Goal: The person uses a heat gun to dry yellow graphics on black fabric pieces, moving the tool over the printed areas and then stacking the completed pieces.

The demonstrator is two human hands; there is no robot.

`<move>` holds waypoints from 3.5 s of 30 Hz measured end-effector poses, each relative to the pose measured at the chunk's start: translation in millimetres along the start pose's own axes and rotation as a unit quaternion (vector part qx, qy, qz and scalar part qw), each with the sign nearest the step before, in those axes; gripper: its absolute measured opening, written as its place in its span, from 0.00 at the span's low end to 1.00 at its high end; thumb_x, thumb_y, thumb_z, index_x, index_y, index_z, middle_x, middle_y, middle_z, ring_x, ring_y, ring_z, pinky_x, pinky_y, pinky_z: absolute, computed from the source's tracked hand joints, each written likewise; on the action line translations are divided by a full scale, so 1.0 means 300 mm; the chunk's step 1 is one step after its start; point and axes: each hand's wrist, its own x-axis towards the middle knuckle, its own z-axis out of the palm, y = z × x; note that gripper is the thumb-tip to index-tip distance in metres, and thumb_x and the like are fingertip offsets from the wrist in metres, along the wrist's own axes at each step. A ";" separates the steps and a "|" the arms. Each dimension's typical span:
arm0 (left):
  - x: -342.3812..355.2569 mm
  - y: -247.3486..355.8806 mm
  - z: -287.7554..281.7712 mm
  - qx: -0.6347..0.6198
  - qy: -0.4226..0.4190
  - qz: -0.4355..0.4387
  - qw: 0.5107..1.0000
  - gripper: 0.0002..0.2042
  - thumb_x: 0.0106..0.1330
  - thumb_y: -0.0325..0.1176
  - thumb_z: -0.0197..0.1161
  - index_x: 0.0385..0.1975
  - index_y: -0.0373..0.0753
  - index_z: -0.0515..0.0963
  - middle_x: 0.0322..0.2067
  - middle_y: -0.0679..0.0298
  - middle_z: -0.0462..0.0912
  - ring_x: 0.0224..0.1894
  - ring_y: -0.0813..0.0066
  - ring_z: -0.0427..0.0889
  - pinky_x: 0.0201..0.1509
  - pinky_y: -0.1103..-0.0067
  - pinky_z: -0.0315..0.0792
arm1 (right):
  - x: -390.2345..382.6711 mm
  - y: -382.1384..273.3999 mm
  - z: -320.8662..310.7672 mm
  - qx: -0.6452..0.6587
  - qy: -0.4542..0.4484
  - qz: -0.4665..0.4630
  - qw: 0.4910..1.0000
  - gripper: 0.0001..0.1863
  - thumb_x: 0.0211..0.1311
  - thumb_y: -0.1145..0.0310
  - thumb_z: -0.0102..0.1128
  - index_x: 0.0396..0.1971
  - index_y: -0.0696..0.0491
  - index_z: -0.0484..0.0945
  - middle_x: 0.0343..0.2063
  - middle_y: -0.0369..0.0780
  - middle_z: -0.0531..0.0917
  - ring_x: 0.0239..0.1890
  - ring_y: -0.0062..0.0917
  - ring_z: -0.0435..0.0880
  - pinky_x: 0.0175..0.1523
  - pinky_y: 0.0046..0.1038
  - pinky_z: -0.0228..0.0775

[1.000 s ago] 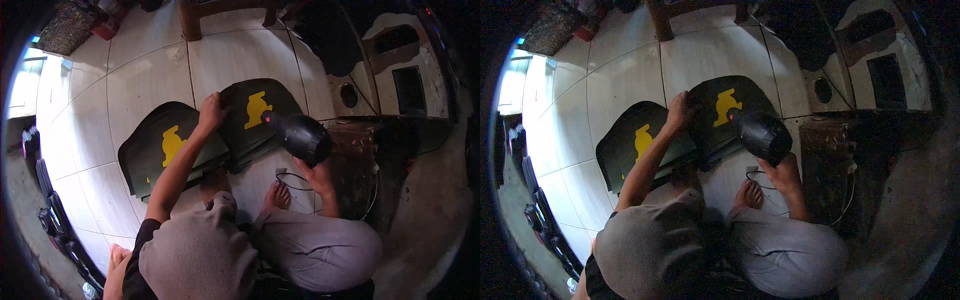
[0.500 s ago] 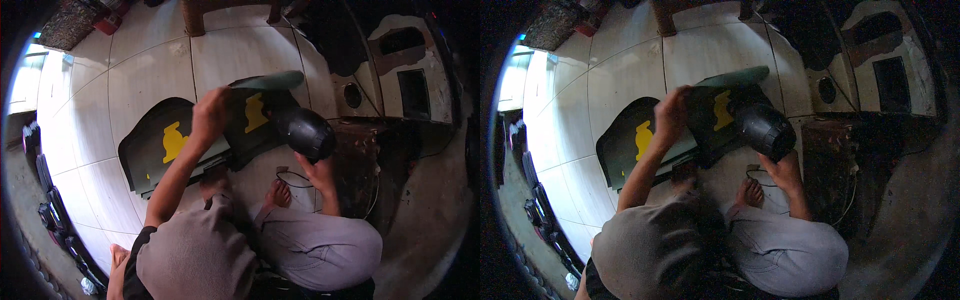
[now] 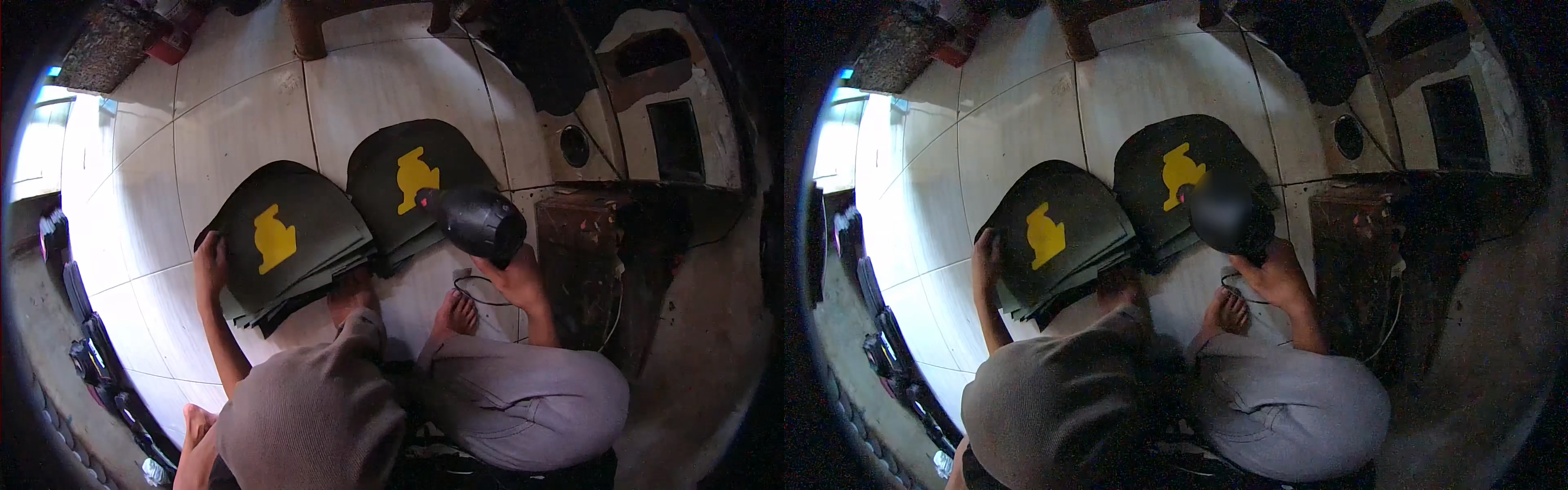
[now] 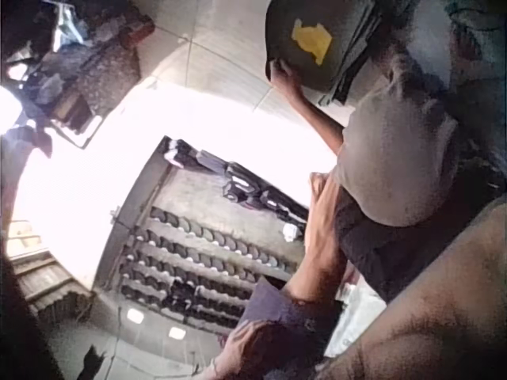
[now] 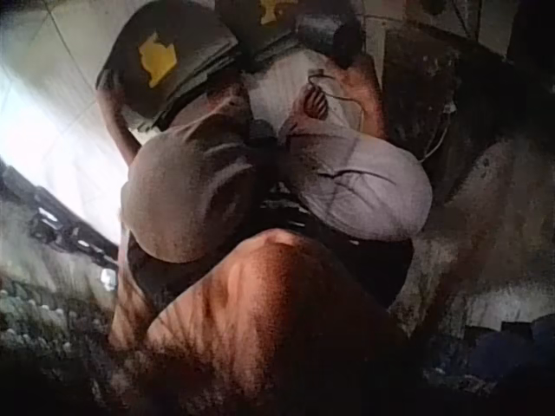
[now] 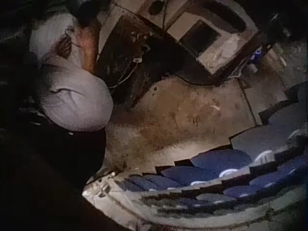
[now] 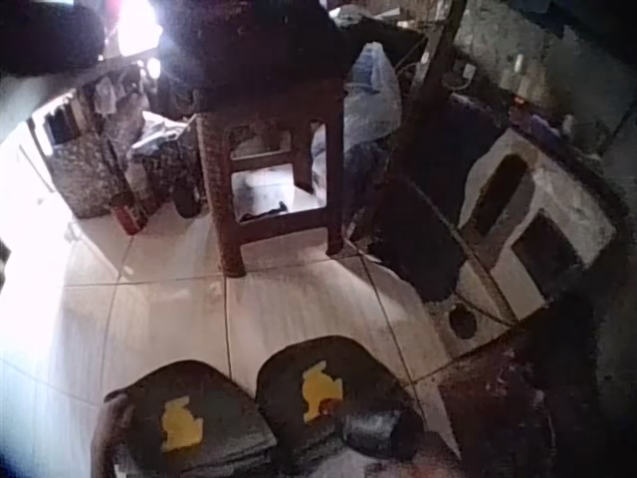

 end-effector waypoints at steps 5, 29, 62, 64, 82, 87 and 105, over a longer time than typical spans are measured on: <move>0.038 0.188 0.086 0.053 0.261 0.127 0.956 0.11 0.63 0.26 0.61 0.45 0.34 0.78 0.46 0.51 0.80 0.51 0.50 0.77 0.55 0.64 0.71 | -0.004 -0.009 0.000 -0.015 -0.007 0.014 1.000 0.15 0.60 0.63 0.65 0.43 0.57 0.80 0.35 0.49 0.86 0.41 0.42 0.87 0.45 0.37 0.76; 0.192 0.645 0.642 -0.088 -0.062 0.233 0.967 0.11 0.61 0.30 0.60 0.39 0.33 0.69 0.38 0.46 0.77 0.45 0.43 0.76 0.47 0.57 0.71 | 0.022 -0.034 0.032 0.071 0.076 -0.009 0.995 0.14 0.63 0.66 0.65 0.46 0.55 0.80 0.42 0.39 0.84 0.45 0.26 0.82 0.51 0.30 0.72; 0.107 0.557 0.440 -0.072 -0.062 0.285 0.954 0.17 0.57 0.36 0.69 0.44 0.37 0.77 0.41 0.53 0.78 0.48 0.53 0.77 0.52 0.65 0.73 | -0.022 -0.040 0.040 -0.066 -0.020 0.003 0.998 0.18 0.57 0.61 0.66 0.42 0.59 0.80 0.36 0.52 0.85 0.42 0.45 0.86 0.46 0.40 0.77; 0.145 0.647 0.570 0.008 -0.087 0.311 0.946 0.23 0.56 0.39 0.70 0.47 0.33 0.73 0.43 0.51 0.74 0.51 0.53 0.74 0.54 0.64 0.73 | -0.051 -0.018 0.023 -0.079 0.011 0.000 0.997 0.18 0.58 0.61 0.66 0.41 0.59 0.80 0.36 0.53 0.85 0.42 0.46 0.86 0.46 0.41 0.77; 0.217 0.660 0.630 -0.056 -0.030 0.304 0.950 0.15 0.51 0.32 0.71 0.34 0.34 0.74 0.34 0.51 0.78 0.43 0.48 0.75 0.48 0.60 0.71 | -0.052 0.008 0.009 -0.016 0.031 0.010 0.999 0.17 0.58 0.59 0.67 0.38 0.58 0.81 0.34 0.52 0.85 0.39 0.47 0.86 0.43 0.40 0.77; 0.202 0.650 0.624 -0.075 -0.061 0.278 0.956 0.04 0.55 0.26 0.64 0.28 0.35 0.77 0.29 0.53 0.81 0.38 0.48 0.78 0.44 0.61 0.73 | -0.055 0.023 0.011 0.013 0.026 0.008 1.000 0.16 0.57 0.62 0.67 0.39 0.58 0.81 0.35 0.51 0.86 0.40 0.45 0.86 0.44 0.40 0.77; 0.102 0.739 0.213 -0.216 0.107 0.133 0.961 0.07 0.72 0.30 0.53 0.34 0.32 0.72 0.22 0.50 0.74 0.24 0.63 0.76 0.29 0.71 0.69 | -0.037 -0.019 0.021 0.071 0.082 0.064 0.992 0.22 0.59 0.68 0.69 0.52 0.56 0.76 0.48 0.41 0.81 0.50 0.29 0.79 0.57 0.32 0.69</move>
